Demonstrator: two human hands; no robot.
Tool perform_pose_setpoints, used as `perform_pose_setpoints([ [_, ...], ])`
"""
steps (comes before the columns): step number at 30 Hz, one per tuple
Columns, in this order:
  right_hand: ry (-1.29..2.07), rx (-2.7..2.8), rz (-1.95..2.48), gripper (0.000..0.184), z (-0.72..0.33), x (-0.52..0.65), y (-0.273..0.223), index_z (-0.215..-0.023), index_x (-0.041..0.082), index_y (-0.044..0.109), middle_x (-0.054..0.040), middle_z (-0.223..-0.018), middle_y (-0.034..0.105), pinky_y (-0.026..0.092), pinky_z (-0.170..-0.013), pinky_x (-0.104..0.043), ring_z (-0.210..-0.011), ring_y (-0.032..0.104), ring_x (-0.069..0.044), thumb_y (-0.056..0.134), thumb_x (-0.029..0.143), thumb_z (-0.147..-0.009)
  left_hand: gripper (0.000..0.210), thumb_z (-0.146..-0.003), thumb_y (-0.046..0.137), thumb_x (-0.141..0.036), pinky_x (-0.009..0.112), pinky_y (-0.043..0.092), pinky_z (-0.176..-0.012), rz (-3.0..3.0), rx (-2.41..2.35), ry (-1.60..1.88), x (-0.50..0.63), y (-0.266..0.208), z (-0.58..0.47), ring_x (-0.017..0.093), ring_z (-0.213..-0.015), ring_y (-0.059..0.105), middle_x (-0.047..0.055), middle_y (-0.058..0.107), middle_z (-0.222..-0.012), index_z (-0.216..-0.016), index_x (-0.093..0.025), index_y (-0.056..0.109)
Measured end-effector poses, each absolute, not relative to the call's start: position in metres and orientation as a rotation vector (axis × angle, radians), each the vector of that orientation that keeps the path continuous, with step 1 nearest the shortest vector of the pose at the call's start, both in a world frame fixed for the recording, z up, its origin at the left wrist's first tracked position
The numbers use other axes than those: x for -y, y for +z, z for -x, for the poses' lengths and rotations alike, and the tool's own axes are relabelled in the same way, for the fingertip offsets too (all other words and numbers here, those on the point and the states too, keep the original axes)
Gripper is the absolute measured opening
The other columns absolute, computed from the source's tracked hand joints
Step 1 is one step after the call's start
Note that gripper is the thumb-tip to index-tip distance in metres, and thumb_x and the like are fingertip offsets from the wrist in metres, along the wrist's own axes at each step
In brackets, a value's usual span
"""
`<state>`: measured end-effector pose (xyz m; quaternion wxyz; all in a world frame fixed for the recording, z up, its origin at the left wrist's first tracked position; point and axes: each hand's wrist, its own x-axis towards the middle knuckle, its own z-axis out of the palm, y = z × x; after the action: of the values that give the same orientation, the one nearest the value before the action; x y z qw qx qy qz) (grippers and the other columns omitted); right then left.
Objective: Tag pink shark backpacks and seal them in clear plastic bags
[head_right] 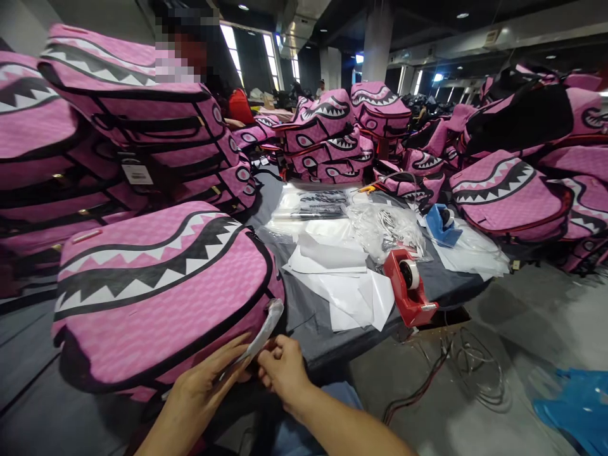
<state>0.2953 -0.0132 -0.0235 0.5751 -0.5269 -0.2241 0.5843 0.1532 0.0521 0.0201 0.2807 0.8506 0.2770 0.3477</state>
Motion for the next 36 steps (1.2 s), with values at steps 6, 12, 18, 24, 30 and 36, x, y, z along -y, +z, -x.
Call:
perform_pose_setpoints([
  [6,1.881,0.289,0.483,0.026,-0.303,0.024,-0.01,-0.076,0.02,0.052,0.014,-0.043,0.036,0.003,-0.038,-0.017,-0.038,0.013,-0.003,0.077,0.029,-0.073,0.043,-0.092,0.061,-0.046,0.028,0.063,-0.084,-2.14,-0.865,0.841,-0.048,0.019,-0.151,0.022,-0.098,0.077,0.005,0.077,-0.121,-0.13,-0.028,0.065],
  [12,1.832,0.172,0.259,0.012,-0.305,0.013,-0.02,-0.084,0.018,0.064,0.0143,-0.043,0.026,-0.002,-0.037,-0.014,-0.043,0.0,-0.004,0.068,0.028,-0.079,0.038,-0.095,0.057,-0.043,0.024,0.062,-0.084,-2.14,-0.834,0.673,-0.053,0.016,-0.149,0.02,-0.096,0.078,0.002,0.079,-0.116,-0.128,-0.026,0.067],
  [18,1.797,0.215,0.323,0.041,-0.332,0.028,-0.025,-0.112,0.026,0.066,0.0147,-0.044,0.041,0.003,-0.036,-0.013,-0.04,0.008,-0.004,0.078,0.03,-0.073,0.068,-0.097,0.035,-0.005,0.027,0.047,-0.11,-3.078,-0.535,0.947,-0.043,-0.011,-0.144,0.016,-0.121,0.067,0.01,0.064,-0.142,-0.161,-0.02,0.02],
  [24,1.739,0.317,0.667,0.044,-0.336,0.036,-0.015,-0.111,0.019,0.065,0.0124,-0.043,0.049,0.009,-0.035,-0.016,-0.035,0.017,-0.004,0.079,0.04,-0.075,0.068,-0.096,0.032,-0.005,0.037,0.013,-0.127,-3.209,-0.689,0.926,-0.039,-0.005,-0.089,0.016,-0.118,0.067,0.001,0.071,-0.134,-0.158,-0.032,0.031],
  [30,1.79,0.373,0.716,0.042,-0.321,0.019,-0.004,-0.08,0.017,0.06,0.0122,-0.041,0.044,0.008,-0.036,-0.017,-0.033,0.02,-0.001,0.086,0.049,-0.07,0.064,-0.091,0.038,-0.002,0.028,0.035,-0.111,-3.301,-0.581,0.86,-0.083,0.002,-0.041,0.014,-0.099,0.069,-0.004,0.078,-0.101,-0.136,-0.04,0.06],
  [36,1.785,0.481,0.833,0.052,-0.327,0.014,-0.013,-0.097,0.02,0.057,0.0133,-0.046,0.049,0.016,-0.034,-0.013,-0.034,0.026,-0.002,0.087,0.05,-0.068,0.048,-0.089,0.037,0.005,0.028,0.039,-0.101,-3.404,-0.581,0.925,-0.079,0.011,-0.076,0.014,-0.09,0.065,-0.002,0.075,-0.089,-0.102,-0.027,0.071],
])
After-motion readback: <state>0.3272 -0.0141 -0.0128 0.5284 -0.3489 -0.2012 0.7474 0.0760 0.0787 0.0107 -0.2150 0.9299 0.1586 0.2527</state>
